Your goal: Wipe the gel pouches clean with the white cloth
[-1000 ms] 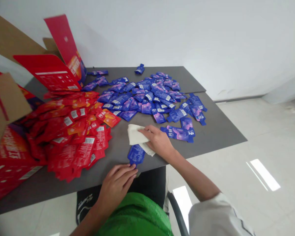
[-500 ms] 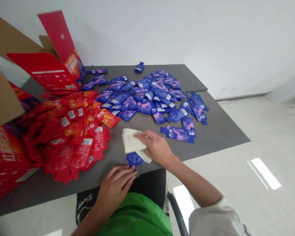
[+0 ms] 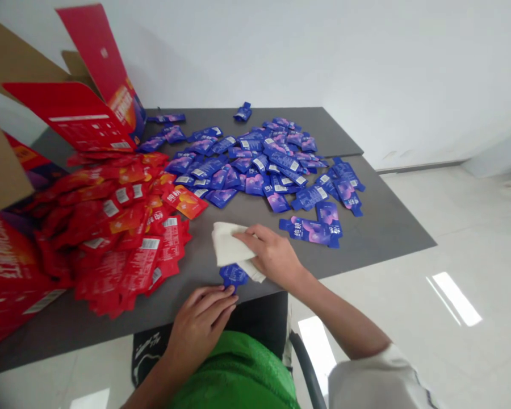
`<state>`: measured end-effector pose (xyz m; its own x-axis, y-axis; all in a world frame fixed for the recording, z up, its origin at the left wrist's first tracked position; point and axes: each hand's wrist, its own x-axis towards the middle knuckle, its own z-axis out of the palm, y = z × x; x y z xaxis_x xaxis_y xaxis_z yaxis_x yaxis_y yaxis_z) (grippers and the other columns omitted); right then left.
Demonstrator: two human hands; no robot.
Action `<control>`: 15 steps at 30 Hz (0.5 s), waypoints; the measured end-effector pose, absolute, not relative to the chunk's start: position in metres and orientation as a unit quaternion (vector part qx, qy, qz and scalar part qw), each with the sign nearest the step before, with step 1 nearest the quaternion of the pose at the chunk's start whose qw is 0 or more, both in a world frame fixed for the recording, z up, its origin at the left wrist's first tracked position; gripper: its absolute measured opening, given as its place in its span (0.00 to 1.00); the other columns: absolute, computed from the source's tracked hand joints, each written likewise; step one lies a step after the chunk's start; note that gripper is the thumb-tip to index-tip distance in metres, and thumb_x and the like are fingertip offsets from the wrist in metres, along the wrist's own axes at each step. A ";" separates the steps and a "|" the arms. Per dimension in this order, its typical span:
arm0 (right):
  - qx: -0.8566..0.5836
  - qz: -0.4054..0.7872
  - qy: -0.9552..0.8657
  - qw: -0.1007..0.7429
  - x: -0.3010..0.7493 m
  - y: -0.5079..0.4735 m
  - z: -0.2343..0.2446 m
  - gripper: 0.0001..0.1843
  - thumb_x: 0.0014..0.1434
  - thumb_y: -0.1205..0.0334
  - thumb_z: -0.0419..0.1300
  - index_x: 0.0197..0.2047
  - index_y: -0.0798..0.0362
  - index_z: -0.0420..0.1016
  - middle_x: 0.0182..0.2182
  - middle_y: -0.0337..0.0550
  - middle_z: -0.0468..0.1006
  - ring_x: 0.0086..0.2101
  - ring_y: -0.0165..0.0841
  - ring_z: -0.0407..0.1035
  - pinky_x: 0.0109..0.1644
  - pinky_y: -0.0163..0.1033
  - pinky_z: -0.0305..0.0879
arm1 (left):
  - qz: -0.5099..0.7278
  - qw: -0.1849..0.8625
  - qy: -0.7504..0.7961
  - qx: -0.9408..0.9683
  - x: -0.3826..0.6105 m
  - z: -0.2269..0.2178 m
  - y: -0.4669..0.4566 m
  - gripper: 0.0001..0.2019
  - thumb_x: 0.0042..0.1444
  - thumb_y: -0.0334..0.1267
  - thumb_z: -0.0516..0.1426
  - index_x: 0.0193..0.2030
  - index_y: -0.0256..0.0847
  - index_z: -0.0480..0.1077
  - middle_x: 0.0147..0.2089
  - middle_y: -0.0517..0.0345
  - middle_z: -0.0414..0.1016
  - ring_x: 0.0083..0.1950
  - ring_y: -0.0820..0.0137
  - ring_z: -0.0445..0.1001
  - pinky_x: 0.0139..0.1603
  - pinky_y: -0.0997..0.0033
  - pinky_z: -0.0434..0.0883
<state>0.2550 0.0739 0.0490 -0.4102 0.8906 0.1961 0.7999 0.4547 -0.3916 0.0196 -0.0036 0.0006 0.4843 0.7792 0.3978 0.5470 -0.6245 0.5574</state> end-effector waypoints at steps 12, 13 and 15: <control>-0.540 0.131 -0.819 0.145 0.259 0.103 0.044 0.28 0.62 0.75 0.60 0.64 0.50 0.74 0.54 0.48 0.77 0.48 0.39 0.76 0.51 0.39 0.74 | 0.311 0.191 0.397 0.842 0.020 0.004 -0.003 0.10 0.67 0.31 0.59 0.51 0.44 0.80 0.52 0.57 0.84 0.50 0.63 0.78 0.54 0.60 0.77; -0.548 0.119 -0.814 0.152 0.261 0.105 0.047 0.28 0.62 0.75 0.59 0.64 0.50 0.74 0.54 0.49 0.77 0.49 0.39 0.76 0.51 0.39 0.74 | 0.311 0.190 0.398 0.842 0.020 0.004 -0.003 0.10 0.68 0.31 0.59 0.51 0.44 0.80 0.51 0.57 0.84 0.50 0.63 0.78 0.54 0.59 0.77; -0.537 0.113 -0.816 0.181 0.259 0.093 0.051 0.28 0.63 0.74 0.59 0.66 0.49 0.73 0.54 0.49 0.77 0.50 0.40 0.75 0.53 0.40 0.74 | 0.310 0.190 0.400 0.841 0.020 0.004 -0.004 0.11 0.68 0.32 0.58 0.51 0.44 0.80 0.52 0.57 0.84 0.51 0.62 0.78 0.54 0.59 0.78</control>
